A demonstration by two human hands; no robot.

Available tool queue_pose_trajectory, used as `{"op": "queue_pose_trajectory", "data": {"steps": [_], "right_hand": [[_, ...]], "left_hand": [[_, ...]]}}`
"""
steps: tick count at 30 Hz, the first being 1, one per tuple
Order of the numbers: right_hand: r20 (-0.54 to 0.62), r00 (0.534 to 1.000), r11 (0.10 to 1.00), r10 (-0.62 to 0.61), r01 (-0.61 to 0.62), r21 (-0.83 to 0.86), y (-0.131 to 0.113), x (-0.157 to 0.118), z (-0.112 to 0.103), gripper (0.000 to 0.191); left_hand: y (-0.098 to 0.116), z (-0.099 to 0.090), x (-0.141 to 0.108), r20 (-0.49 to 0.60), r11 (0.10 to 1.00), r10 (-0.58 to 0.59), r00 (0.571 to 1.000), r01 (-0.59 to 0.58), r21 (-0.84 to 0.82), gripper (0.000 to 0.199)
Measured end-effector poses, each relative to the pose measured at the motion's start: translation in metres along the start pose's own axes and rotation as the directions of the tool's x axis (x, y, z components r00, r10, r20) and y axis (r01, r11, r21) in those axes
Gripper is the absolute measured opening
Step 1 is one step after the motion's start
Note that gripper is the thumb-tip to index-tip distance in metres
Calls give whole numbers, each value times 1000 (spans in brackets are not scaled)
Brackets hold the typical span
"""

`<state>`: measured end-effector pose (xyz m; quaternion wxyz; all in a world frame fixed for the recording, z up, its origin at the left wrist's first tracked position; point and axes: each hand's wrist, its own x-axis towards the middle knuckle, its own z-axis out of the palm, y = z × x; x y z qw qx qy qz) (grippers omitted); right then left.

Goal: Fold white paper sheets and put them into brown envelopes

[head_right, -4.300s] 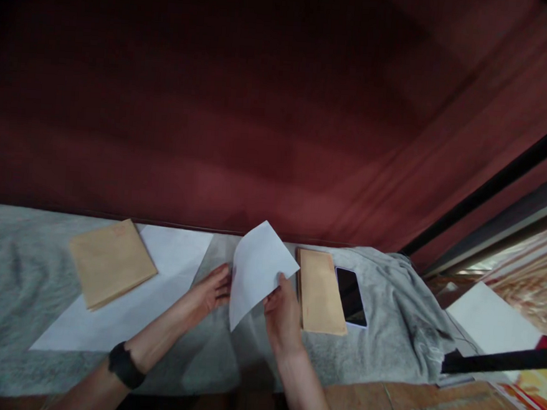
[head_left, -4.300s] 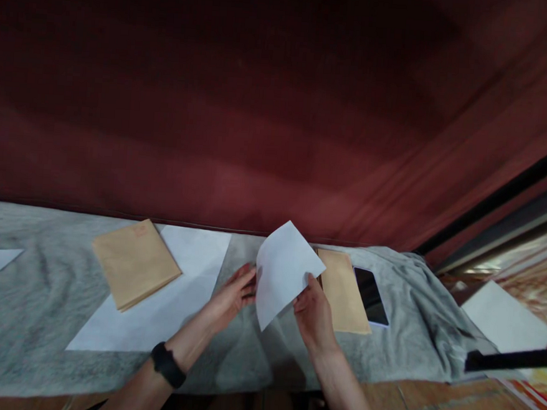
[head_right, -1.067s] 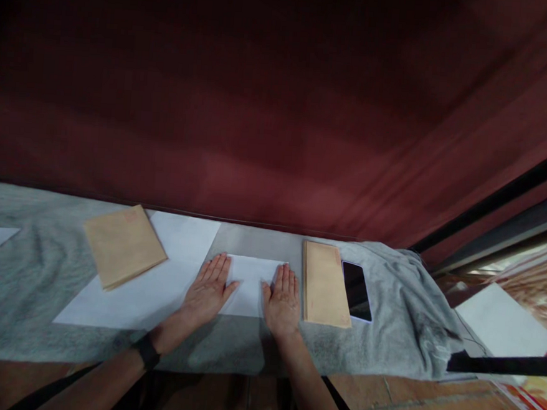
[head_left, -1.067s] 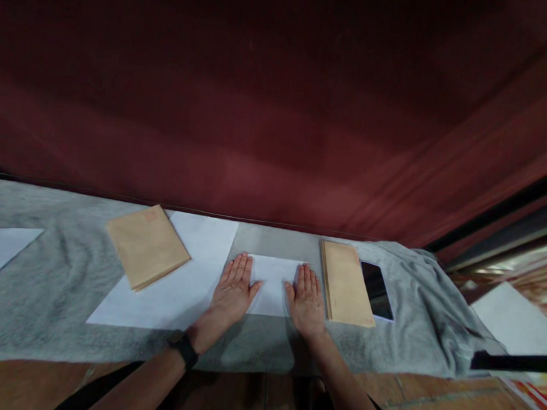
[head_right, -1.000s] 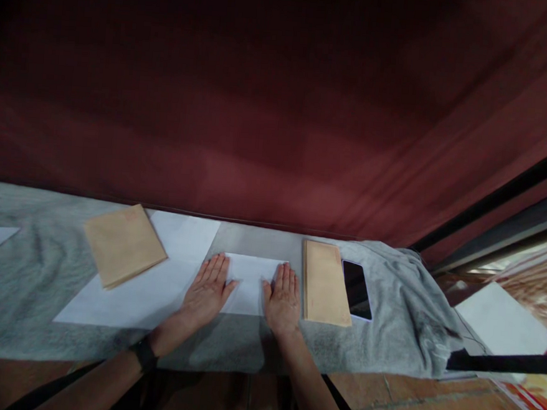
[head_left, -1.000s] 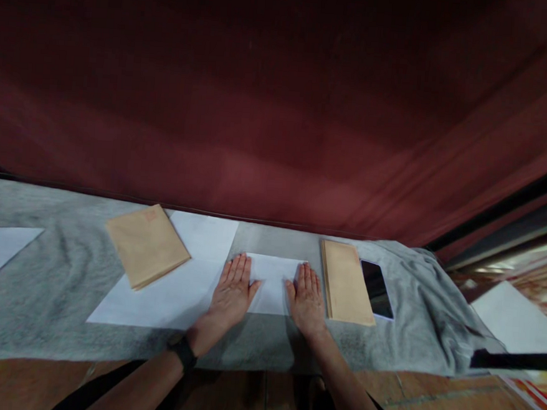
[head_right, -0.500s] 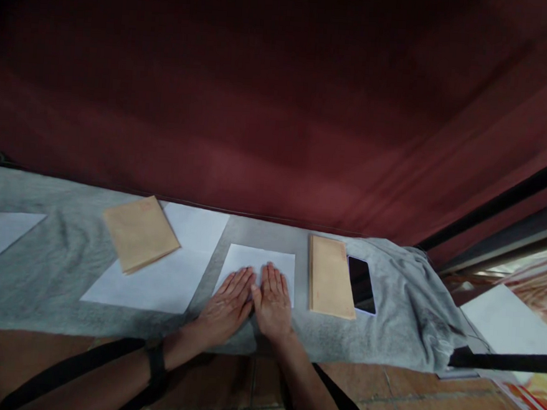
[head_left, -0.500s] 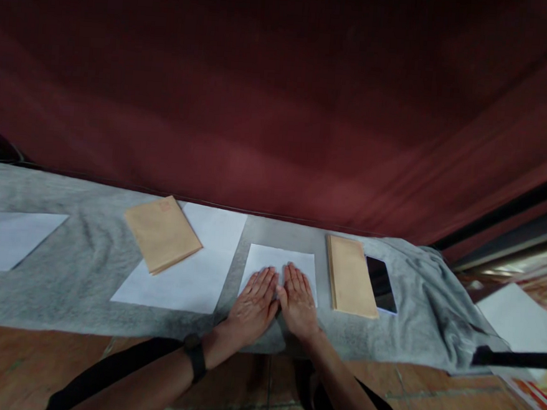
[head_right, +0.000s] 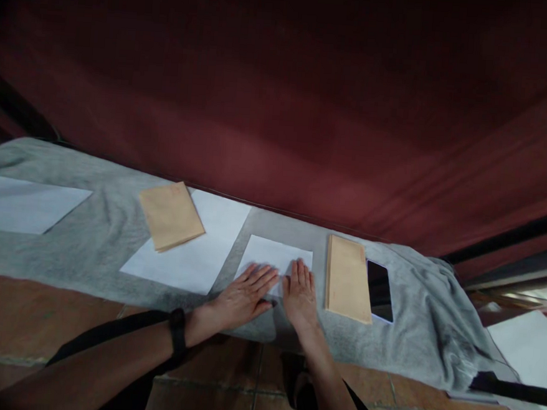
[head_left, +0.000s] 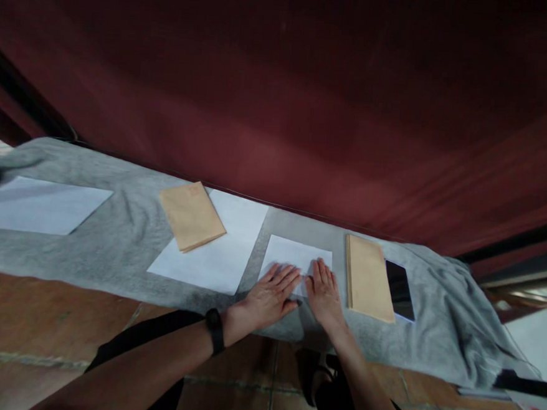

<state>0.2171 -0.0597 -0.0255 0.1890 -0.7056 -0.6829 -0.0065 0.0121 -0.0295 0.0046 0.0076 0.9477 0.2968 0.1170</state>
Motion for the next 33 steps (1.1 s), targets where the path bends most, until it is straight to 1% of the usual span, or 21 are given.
{"op": "queue_pose_trajectory", "data": {"steps": [3, 5, 7, 11, 15, 21, 25, 30, 33], "right_hand": [[6, 1000, 990, 22, -23, 140, -3, 15, -1, 58], [16, 1000, 974, -2, -1, 227, -8, 24, -1, 58], [21, 999, 967, -40, 34, 254, -13, 30, 1, 59], [52, 991, 977, -124, 113, 179, -17, 35, 3, 58], [89, 980, 978, -180, 170, 118, -13, 40, -1, 56], [93, 981, 981, -172, 163, 101, -4, 48, -1, 58], [68, 983, 985, -169, 165, 52, -1, 48, 4, 56], [36, 986, 983, -163, 165, -78, -6, 46, 7, 53], [-1, 993, 982, -120, 119, -147, -9, 44, 8, 51]], "left_hand": [[0, 0, 3, -9, 999, 46, 999, -46, -9, 62], [-1, 1, 5, -26, 998, 67, 997, -67, -19, 63], [-1, 4, 7, -36, 996, 82, 996, -83, -25, 62], [0, 8, 12, -36, 995, 96, 995, -97, -16, 63], [3, 10, 16, -29, 995, 104, 994, -104, -10, 63], [2, 11, 22, -36, 995, 86, 996, -87, -45, 58], [-6, 19, 29, -57, 997, 20, 998, -24, -70, 57], [-25, 28, 44, -48, 998, -53, 997, 52, -22, 56], [-33, 31, 51, -58, 995, -101, 993, 101, 8, 56]]}}
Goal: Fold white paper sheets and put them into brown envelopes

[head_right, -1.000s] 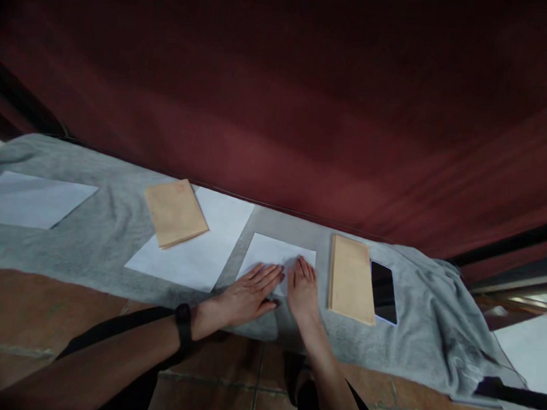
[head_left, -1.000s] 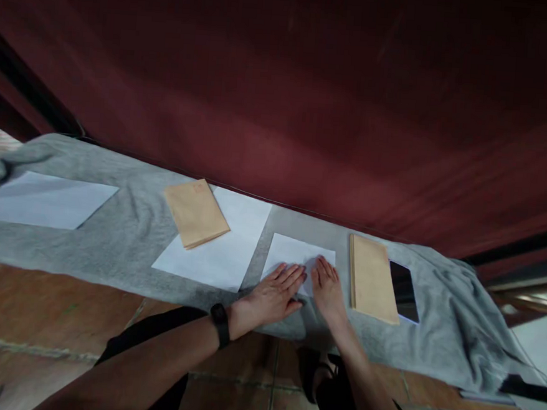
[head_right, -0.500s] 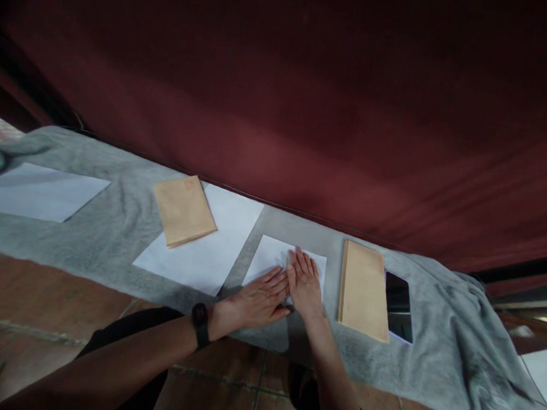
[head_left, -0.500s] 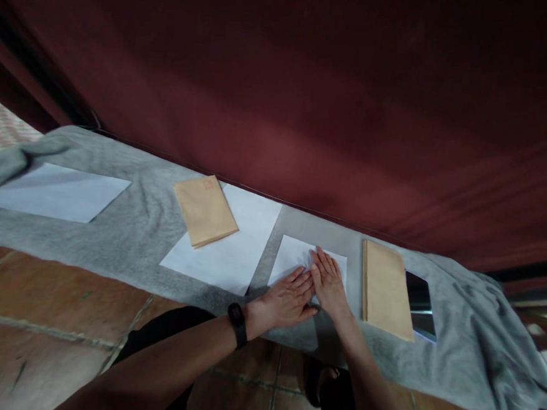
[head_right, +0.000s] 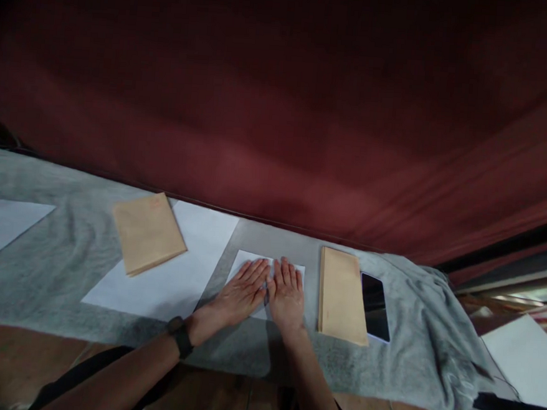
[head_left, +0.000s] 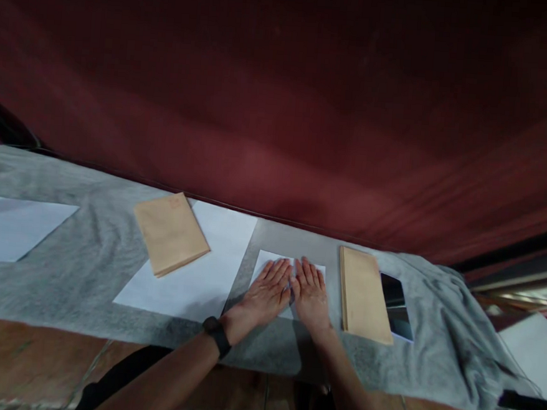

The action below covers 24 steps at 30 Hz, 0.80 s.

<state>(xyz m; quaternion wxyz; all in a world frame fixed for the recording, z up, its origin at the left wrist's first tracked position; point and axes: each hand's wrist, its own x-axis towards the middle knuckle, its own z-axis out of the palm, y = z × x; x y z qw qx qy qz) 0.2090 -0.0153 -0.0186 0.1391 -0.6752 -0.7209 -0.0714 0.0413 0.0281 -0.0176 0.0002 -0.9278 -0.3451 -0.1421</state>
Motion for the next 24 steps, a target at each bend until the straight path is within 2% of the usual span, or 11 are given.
{"op": "queue_pose_trajectory", "data": {"steps": [7, 14, 20, 24], "right_hand": [[-97, 985, 990, 143, -143, 9, 0, -8, 7, 57], [-153, 958, 970, 243, -238, 55, 3, -15, 9, 67], [-219, 934, 959, 282, -271, 80, 5, -25, 9, 70], [-220, 934, 960, 280, -274, 56, 1, -29, -1, 68]], "left_hand": [[-10, 2, 6, -48, 990, -137, 989, 138, 21, 59], [-22, 0, 3, -50, 985, -174, 984, 174, -2, 72], [-24, -5, 3, -28, 975, -222, 975, 223, 18, 71], [-24, -7, 5, -14, 973, -227, 974, 227, 40, 67]]}}
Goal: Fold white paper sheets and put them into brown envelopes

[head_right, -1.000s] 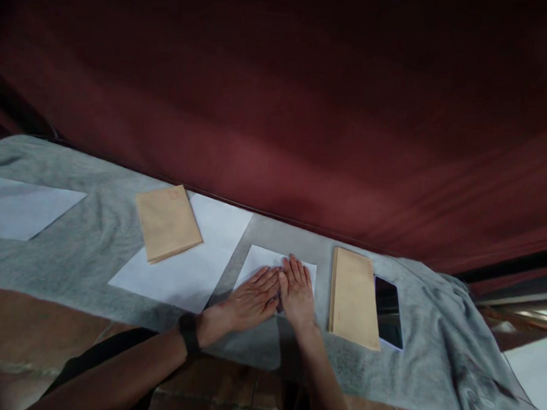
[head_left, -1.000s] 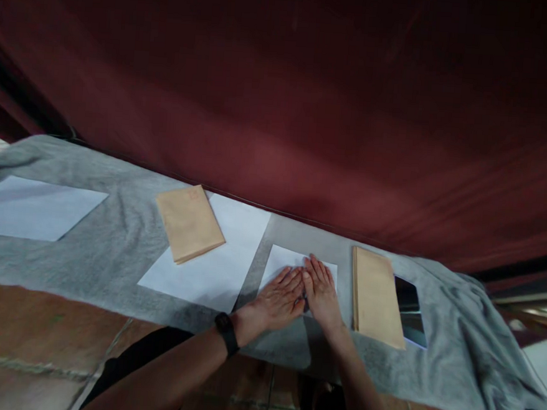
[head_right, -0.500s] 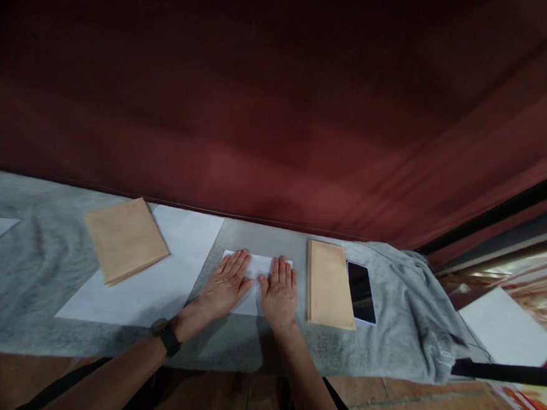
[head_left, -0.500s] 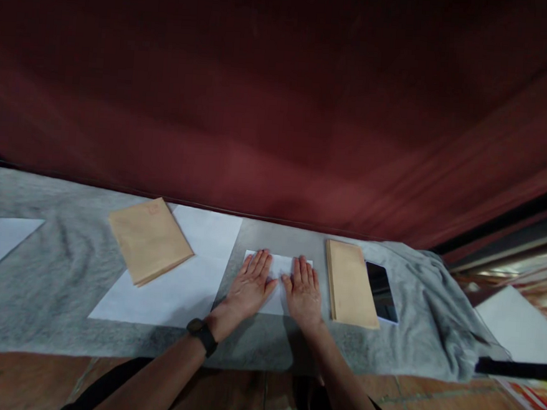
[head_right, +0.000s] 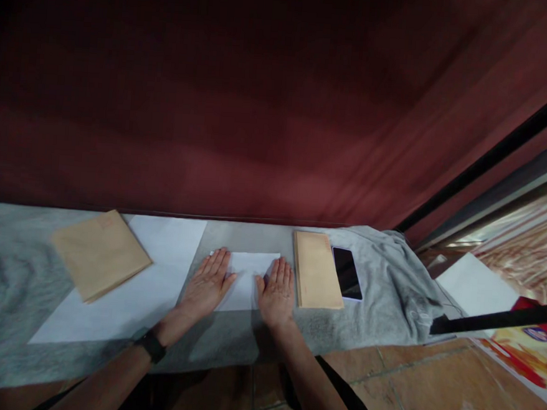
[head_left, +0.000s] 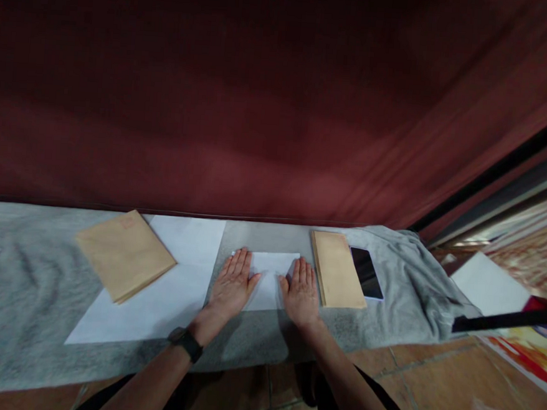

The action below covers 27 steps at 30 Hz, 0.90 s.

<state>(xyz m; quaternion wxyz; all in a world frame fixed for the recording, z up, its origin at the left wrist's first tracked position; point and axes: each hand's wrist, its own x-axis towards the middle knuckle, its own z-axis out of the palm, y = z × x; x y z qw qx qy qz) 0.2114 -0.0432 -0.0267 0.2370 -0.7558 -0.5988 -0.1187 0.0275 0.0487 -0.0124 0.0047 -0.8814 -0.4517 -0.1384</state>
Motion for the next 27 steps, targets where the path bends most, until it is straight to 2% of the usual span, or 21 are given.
{"op": "queue_pose_trajectory", "data": {"steps": [4, 7, 12, 27], "right_hand": [[121, 979, 986, -164, 158, 54, -17, -4, -13, 61], [174, 958, 972, -228, 212, 105, -28, -10, -15, 58], [196, 954, 973, -225, 212, 88, -29, -16, -13, 57], [187, 962, 980, -197, 188, 62, -3, -21, -23, 61]], "left_hand": [[1, -1, 0, -8, 1000, 10, 1000, -10, 29, 58], [4, 0, -5, -33, 999, 23, 999, -23, 25, 54], [11, 3, -15, -35, 992, 122, 992, -122, -13, 55], [6, -5, -22, -40, 998, 56, 998, -57, -18, 62]]}}
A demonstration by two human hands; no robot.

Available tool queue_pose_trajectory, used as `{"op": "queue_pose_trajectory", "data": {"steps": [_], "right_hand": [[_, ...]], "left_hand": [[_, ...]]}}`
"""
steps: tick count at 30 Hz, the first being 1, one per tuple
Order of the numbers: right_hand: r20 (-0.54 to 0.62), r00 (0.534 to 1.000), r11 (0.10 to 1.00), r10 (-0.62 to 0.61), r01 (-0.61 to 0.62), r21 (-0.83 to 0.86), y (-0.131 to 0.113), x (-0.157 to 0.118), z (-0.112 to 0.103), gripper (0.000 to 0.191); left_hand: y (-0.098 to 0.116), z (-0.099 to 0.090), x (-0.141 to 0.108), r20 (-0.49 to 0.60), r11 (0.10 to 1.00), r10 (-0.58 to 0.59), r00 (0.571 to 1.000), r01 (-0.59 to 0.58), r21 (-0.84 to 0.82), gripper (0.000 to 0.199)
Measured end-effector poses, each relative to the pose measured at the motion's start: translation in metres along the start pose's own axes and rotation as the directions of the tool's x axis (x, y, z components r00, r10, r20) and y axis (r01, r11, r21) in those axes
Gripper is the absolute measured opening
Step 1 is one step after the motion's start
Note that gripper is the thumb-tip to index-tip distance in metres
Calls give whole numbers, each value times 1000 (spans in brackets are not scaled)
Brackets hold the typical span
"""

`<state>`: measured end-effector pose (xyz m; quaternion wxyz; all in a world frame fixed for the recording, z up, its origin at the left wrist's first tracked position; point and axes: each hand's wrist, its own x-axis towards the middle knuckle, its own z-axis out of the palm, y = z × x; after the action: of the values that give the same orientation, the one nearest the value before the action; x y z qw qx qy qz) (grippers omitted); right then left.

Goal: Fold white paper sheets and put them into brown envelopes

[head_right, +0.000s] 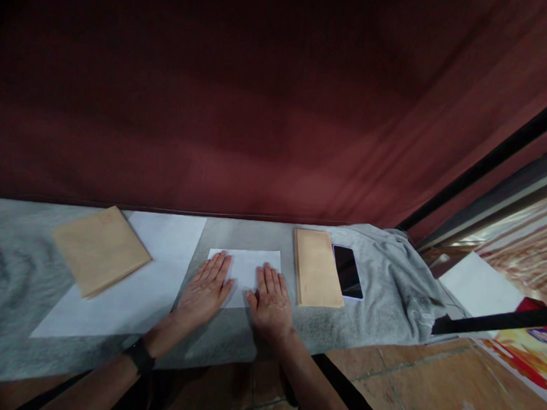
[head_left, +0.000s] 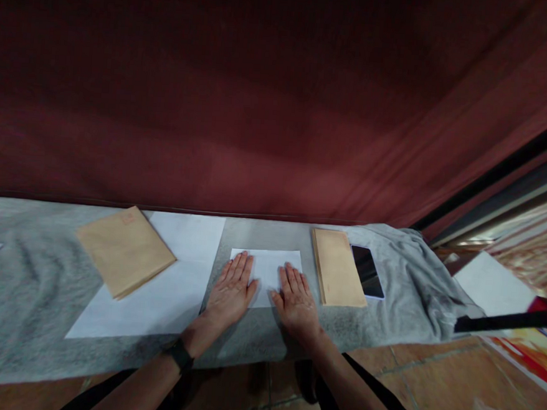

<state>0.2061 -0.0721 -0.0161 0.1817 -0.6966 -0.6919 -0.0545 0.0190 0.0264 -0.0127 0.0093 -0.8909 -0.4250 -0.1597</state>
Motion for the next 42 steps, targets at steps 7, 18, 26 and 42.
{"op": "queue_pose_trajectory", "data": {"steps": [7, 18, 26, 42], "right_hand": [[-26, 1000, 1000, -5, 6, 10, 9, -6, -1, 62], [-23, 1000, 1000, 13, -13, 17, 16, -15, -2, 65], [-25, 998, 998, 54, -55, -22, 17, -25, -3, 70], [-61, 987, 989, -151, 151, 0, -24, -45, -15, 62]], "left_hand": [[-6, 3, -3, -40, 999, -50, 998, 50, -5, 64], [-15, 8, -8, -69, 997, -67, 995, 70, 39, 68], [-22, 9, -12, -78, 993, -104, 992, 107, 39, 68], [35, 1, -39, -11, 985, 170, 985, -170, -36, 60]]}}
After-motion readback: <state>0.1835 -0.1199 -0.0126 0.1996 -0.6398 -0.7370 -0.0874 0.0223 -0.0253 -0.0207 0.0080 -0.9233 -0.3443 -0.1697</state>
